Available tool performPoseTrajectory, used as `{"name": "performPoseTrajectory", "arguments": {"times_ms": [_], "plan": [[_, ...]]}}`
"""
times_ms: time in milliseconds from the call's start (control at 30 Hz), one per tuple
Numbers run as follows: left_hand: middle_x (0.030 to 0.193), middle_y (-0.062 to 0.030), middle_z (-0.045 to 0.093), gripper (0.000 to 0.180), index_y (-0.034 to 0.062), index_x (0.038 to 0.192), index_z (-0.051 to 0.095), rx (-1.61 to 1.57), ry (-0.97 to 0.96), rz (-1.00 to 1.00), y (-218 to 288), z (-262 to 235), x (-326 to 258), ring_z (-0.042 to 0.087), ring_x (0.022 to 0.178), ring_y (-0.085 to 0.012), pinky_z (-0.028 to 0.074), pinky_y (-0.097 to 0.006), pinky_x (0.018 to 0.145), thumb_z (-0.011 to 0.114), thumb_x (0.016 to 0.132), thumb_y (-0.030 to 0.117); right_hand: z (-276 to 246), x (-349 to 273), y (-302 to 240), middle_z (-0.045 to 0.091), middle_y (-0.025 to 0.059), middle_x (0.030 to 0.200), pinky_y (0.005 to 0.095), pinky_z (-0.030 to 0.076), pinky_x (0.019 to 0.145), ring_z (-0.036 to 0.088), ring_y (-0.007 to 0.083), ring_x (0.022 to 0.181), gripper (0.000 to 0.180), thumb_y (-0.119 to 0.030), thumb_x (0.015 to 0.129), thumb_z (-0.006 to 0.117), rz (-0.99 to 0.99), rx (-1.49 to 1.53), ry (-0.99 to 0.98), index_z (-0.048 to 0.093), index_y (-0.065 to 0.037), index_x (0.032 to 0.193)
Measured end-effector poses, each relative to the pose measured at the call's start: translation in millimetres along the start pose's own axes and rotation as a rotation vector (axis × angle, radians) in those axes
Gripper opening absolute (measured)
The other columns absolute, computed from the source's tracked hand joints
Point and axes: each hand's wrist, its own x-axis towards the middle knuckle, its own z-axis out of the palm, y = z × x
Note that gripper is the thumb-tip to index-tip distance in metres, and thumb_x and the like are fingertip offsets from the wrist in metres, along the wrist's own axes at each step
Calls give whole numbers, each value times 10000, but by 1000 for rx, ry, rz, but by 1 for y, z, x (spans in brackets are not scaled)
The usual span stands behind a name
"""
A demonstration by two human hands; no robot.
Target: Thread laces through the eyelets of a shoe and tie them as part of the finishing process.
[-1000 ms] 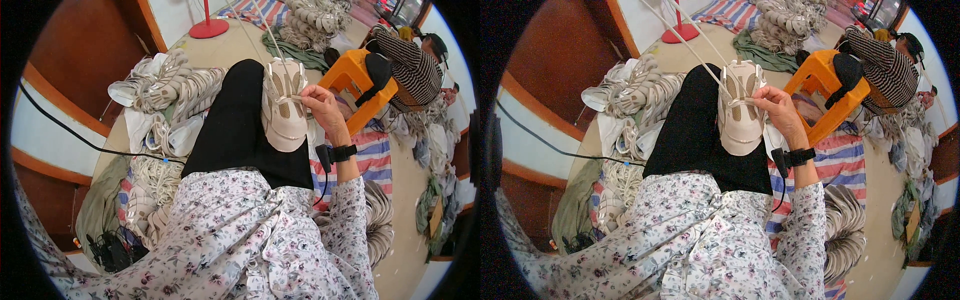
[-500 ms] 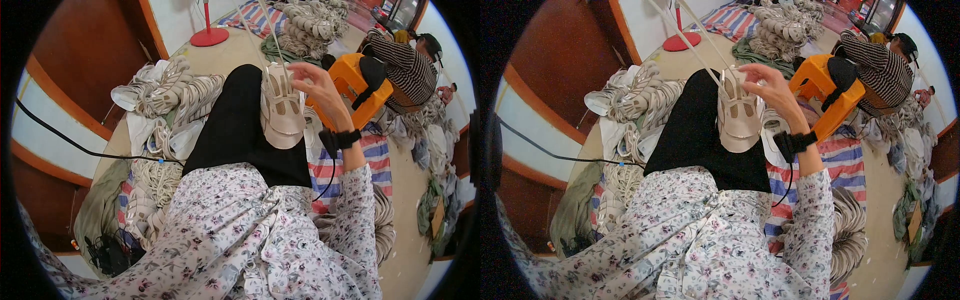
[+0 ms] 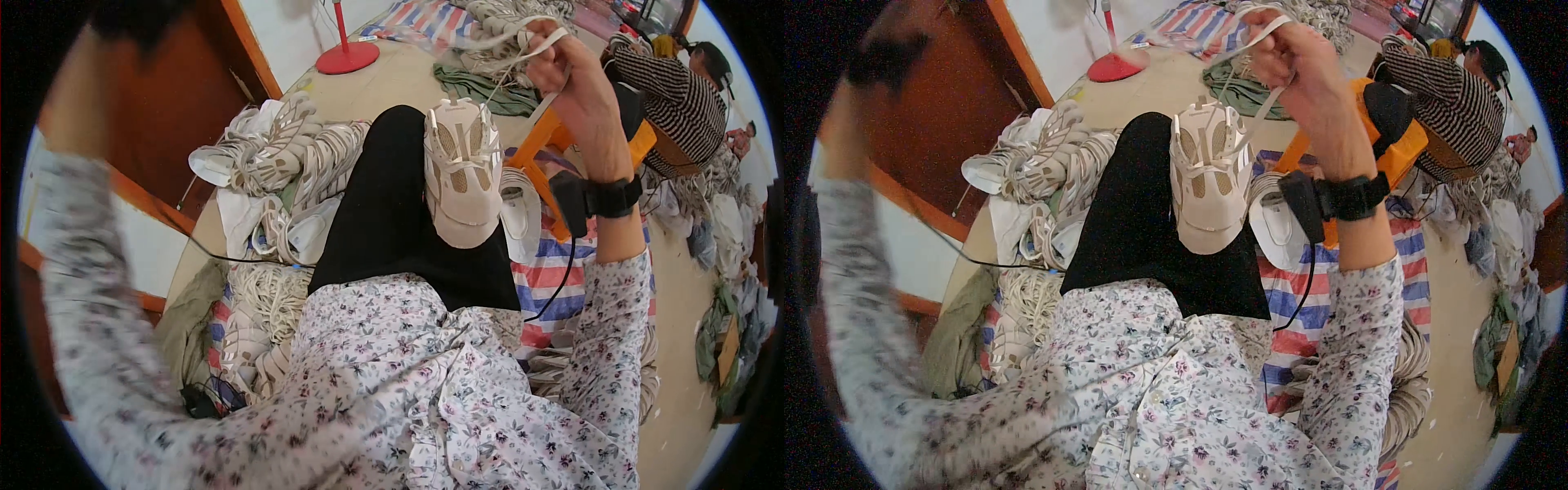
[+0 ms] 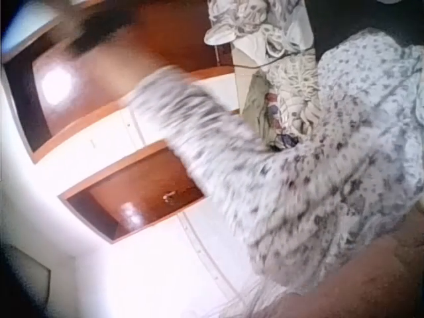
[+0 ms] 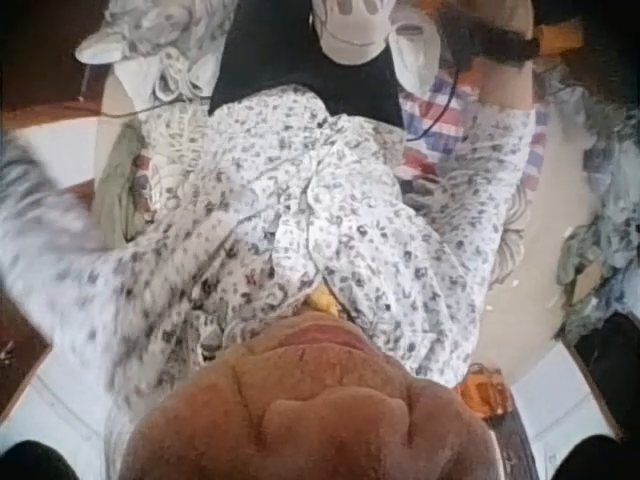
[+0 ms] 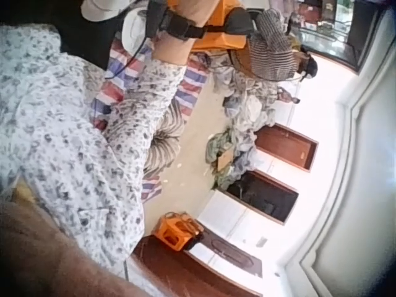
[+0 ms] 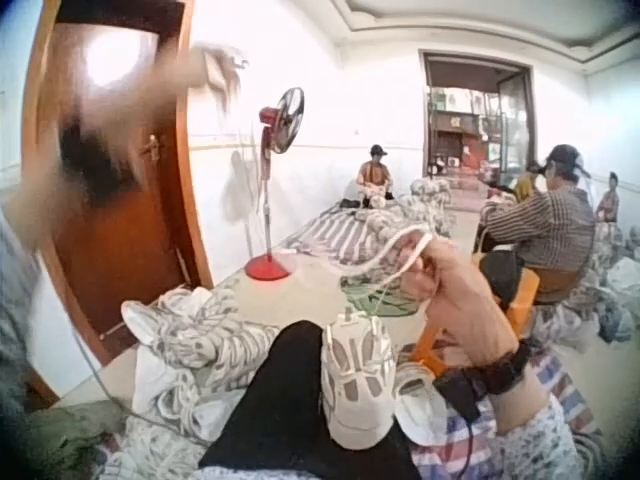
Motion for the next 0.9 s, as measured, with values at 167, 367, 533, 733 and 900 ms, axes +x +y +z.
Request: {"name": "performPoseTrajectory", "arguments": {"times_ms": [167, 367, 533, 733, 900], "plan": [[855, -79, 708, 97, 43, 895, 727, 200, -228, 326, -49, 171, -167, 673, 742, -201, 525, -328, 650, 704, 802, 46, -36, 1, -2, 528, 23, 782, 252, 336, 514, 393, 109, 549, 230, -225, 1062, 414, 15, 190, 181, 537, -31, 1037], [815, -107, 640, 131, -5, 907, 679, 91, -255, -1, -51, 223, -223, 648, 660, -193, 507, -311, 602, 726, 791, 31, -40, 4, -2, 571, 60, 759, 261, 363, 488, 451, 130, 540, 213, -191, 1063, 365, 5, 246, 357, 485, -59, 946], [803, -96, 633, 114, -1, 881, 651, 70, -204, 30, -54, 232, -233, 631, 646, -217, 502, -327, 597, 724, 801, 35, -36, 8, 1, 548, 53, 766, 260, 365, 494, 443, 130, 545, 213, -187, 1066, 360, 16, 262, 330, 471, -59, 938], [804, -114, 591, 95, 17, 864, 615, 152, -108, 107, -50, 239, -233, 626, 659, -286, 489, -361, 581, 687, 803, 6, -34, 9, 1, 544, 53, 768, 265, 369, 501, 438, 133, 549, 221, -193, 1067, 363, 16, 283, 375, 471, -66, 922], [829, -119, 584, 99, 17, 880, 597, 170, -71, 117, -43, 243, -232, 630, 682, -310, 493, -387, 581, 669, 813, 4, -35, 6, 3, 540, 52, 770, 272, 371, 509, 441, 132, 559, 203, -182, 1062, 384, -11, 290, 343, 470, -65, 921]]}}
